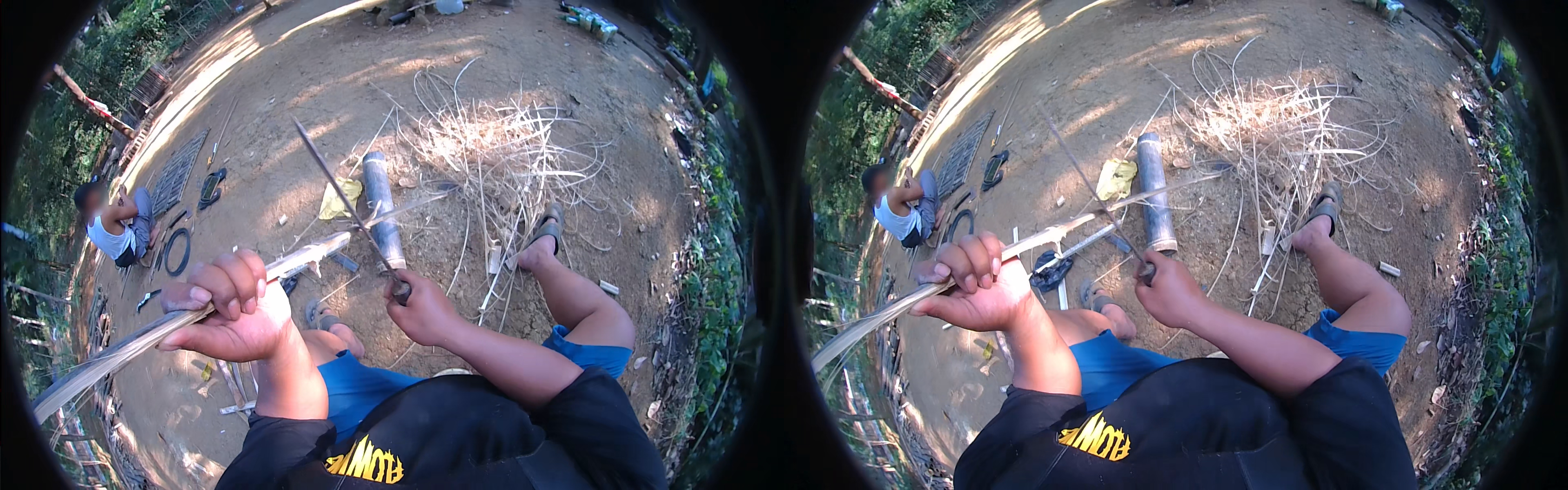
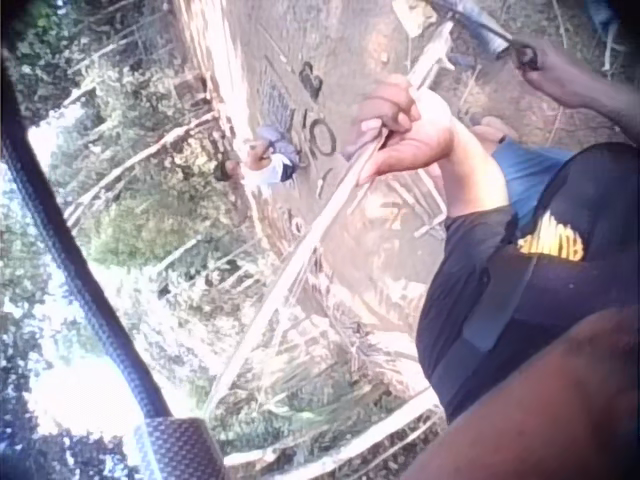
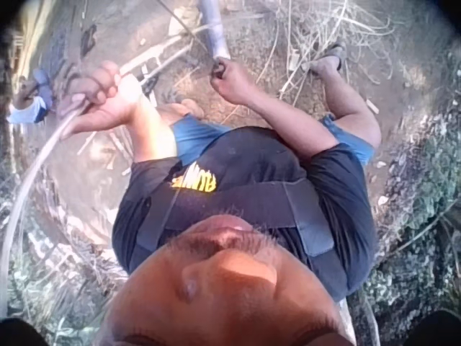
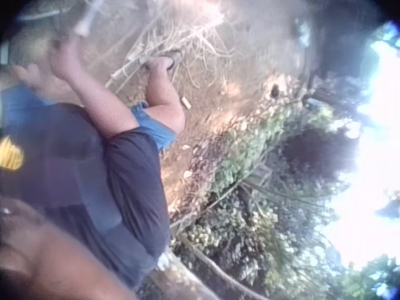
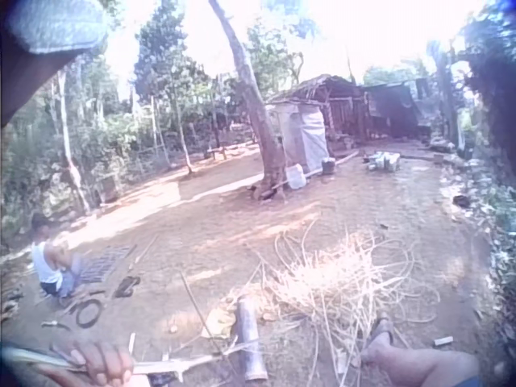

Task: The person uses a large knife to shave and smooth the surface of a bamboo strip, repeatedly scraping the blade along the material.

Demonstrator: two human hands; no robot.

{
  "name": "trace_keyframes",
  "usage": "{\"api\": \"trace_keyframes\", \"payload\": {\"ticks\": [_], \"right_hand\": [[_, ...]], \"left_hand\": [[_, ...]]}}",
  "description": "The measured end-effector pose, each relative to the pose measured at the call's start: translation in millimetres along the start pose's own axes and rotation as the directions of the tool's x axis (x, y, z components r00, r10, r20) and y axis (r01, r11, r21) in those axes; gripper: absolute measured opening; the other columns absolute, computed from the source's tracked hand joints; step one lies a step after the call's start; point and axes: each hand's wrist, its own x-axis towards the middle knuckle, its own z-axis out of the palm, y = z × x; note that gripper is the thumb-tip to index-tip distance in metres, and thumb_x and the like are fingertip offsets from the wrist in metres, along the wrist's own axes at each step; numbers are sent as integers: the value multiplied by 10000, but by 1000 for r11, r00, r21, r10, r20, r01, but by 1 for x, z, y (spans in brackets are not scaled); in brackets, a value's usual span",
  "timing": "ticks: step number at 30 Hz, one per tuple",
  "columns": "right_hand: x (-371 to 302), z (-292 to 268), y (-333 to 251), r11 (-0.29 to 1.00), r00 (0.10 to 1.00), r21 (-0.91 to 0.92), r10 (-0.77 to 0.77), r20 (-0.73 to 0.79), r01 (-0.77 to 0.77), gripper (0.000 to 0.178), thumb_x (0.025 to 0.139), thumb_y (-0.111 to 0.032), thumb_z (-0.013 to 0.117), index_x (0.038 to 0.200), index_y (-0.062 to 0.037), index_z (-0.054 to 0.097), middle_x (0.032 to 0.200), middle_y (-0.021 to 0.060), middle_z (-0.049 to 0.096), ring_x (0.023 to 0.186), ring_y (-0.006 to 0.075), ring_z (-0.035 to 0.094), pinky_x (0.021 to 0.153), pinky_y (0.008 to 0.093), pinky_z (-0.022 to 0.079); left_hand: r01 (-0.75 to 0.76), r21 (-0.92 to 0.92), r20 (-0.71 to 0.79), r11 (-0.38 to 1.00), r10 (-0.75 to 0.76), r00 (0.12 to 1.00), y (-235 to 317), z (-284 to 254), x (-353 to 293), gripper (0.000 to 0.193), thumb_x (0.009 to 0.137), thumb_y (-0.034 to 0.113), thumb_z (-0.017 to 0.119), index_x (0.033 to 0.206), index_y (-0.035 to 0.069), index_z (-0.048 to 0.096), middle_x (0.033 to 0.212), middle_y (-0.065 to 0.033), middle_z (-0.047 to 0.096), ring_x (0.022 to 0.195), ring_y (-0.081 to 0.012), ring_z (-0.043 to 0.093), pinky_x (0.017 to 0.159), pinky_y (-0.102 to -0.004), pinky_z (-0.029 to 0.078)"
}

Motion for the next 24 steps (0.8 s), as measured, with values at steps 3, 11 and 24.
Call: {"api": "trace_keyframes", "payload": {"ticks": [3,11,24], "right_hand": [[-10,-2,-20,998,998,-17,-59,8,59,142,796,-98,615,927,-49,587,766,133,633,699,225,638,672,346,487],[-7,0,-11,998,999,52,-25,32,24,129,810,-105,625,918,-46,585,762,81,635,705,187,628,657,332,479],[-3,6,-3,991,995,-86,-96,32,99,172,805,-105,618,959,-34,585,770,158,645,717,294,661,665,371,498]], "left_hand": [[-6,19,42,1000,5,999,5,-1,-1,513,929,604,459,914,99,549,573,35,361,460,-72,329,463,-234,298],[12,6,2,1000,-12,1000,4,-5,-3,527,923,616,457,907,99,563,574,42,357,461,-65,327,460,-231,279],[15,48,-103,999,-10,995,7,-11,-7,533,890,630,508,888,103,589,560,52,347,450,-62,312,453,-224,277]]}}
